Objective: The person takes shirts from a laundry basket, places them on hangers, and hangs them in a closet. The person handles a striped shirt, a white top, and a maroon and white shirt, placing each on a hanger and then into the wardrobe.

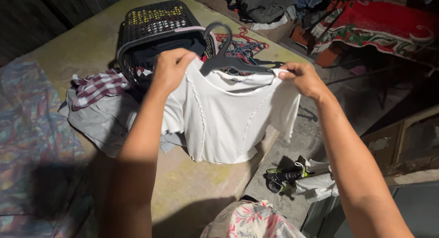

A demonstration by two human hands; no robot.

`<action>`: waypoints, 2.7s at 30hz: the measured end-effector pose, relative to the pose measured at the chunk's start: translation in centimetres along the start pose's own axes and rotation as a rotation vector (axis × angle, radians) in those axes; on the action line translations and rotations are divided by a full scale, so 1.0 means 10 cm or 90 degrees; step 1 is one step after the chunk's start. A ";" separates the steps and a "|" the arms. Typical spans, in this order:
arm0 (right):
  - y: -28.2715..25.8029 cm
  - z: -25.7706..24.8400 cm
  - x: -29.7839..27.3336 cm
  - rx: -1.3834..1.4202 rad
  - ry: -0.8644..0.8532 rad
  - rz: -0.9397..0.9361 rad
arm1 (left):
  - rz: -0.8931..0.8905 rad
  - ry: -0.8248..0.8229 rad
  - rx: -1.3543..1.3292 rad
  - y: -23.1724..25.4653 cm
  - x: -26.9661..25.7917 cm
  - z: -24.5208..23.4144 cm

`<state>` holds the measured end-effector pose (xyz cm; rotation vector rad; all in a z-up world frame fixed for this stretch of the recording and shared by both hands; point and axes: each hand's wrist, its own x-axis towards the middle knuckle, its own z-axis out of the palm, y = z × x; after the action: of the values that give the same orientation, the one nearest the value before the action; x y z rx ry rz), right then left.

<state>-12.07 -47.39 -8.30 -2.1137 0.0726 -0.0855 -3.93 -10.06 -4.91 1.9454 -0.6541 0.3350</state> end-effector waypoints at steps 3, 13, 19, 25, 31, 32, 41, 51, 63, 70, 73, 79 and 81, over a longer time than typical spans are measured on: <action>0.02 -0.06 0.00 0.009 0.008 -0.021 | 0.041 -0.037 -0.034 0.10 -0.01 -0.07; 0.00 -0.25 0.03 -0.056 0.189 -0.201 | 0.027 -0.124 0.102 0.14 -0.13 -0.04; -0.44 -0.30 -0.11 0.041 0.066 -0.431 | 0.064 -0.075 0.061 0.26 0.00 0.02; -0.52 -0.53 -0.10 -0.116 0.073 -0.004 | 0.095 -0.066 0.075 0.47 0.18 -0.22; -0.21 -0.89 0.03 -0.056 0.080 -0.029 | 0.031 -0.166 0.157 0.22 0.28 -0.40; -0.16 -0.95 0.04 -0.062 0.095 -0.025 | -0.017 -0.206 0.197 0.06 0.28 -0.43; 0.13 -1.48 0.07 -0.034 0.131 -0.040 | -0.186 -0.097 0.126 -1.07 0.13 -0.37; 0.09 -1.40 -0.34 0.027 0.166 -0.041 | 0.006 0.061 0.179 -0.32 0.31 0.07; -0.09 -0.87 -1.39 0.019 0.195 0.010 | 0.297 0.061 0.190 0.52 -0.15 0.65; 0.14 -0.37 -2.19 0.109 0.189 0.122 | 0.227 0.026 0.106 0.36 -0.78 1.01; 0.20 -0.23 -2.54 0.113 0.204 0.153 | 0.258 0.025 0.104 0.45 -0.99 1.04; 0.13 -0.06 -3.25 0.066 0.251 0.215 | 0.318 0.029 0.086 0.76 -1.30 1.06; 0.11 -0.03 -3.43 0.096 0.263 0.206 | 0.335 0.031 0.076 0.84 -1.36 1.11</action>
<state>-46.28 -45.25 -10.21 -1.8796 0.6304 -0.3218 -20.47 -18.75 -10.42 1.8453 -1.1339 0.7569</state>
